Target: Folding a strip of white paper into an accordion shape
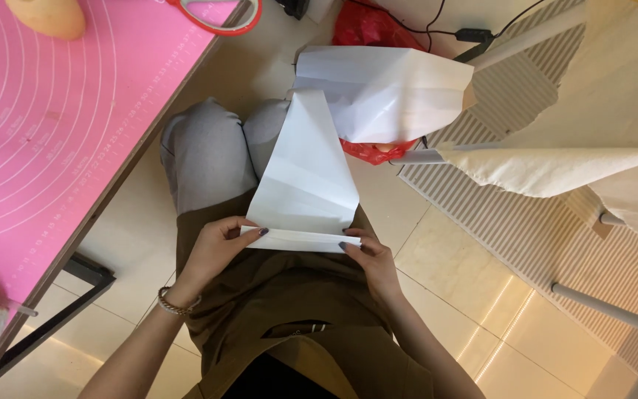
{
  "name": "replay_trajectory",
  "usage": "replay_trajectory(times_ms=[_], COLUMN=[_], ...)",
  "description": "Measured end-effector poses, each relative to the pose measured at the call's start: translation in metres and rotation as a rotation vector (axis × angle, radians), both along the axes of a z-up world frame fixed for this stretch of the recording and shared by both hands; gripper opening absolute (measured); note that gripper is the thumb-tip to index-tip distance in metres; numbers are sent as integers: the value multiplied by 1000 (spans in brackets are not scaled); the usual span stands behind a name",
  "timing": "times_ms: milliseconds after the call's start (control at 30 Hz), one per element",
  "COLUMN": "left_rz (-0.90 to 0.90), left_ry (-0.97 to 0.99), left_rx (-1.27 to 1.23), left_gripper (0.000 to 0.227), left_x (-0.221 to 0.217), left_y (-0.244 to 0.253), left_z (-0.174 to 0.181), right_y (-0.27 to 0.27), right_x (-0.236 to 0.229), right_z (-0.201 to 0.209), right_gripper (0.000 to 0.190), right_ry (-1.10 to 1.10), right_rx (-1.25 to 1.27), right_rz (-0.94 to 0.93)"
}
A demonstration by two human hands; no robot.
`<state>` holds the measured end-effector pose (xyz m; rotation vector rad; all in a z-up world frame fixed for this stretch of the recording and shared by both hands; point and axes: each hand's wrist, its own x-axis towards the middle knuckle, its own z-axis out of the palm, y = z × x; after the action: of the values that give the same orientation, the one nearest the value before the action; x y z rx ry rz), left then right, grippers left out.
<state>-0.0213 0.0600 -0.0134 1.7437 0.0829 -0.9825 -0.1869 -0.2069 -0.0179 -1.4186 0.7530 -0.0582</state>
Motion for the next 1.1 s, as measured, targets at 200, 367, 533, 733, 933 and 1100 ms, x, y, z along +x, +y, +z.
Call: replay_trajectory(times_ms=[200,367,533,733,933,1100], left_rz=[241,252,269,275,514,723], left_ry=[8,2,34,-159,-373,-259], left_rx=[-59,-36,-37,33,-50,-83], left_gripper=[18,20,21,16,9,14], left_x=[-11,-9,-5,-25,-52,-55], left_y=[-19,-28,-25,-11,7,0], left_z=[-19,-4,10,40,52,22], right_y=[14,24,28,32,-3,1], right_x=[2,8,-1,-12,70,97], right_z=[26,44,36,20,36,22], right_gripper=[17,17,15,16,16,16], right_ry=[212,274,314,372,-78,-369], right_rx=[233,281,330,436,313,25], right_rz=[-281,-378,-420,-393,56,63])
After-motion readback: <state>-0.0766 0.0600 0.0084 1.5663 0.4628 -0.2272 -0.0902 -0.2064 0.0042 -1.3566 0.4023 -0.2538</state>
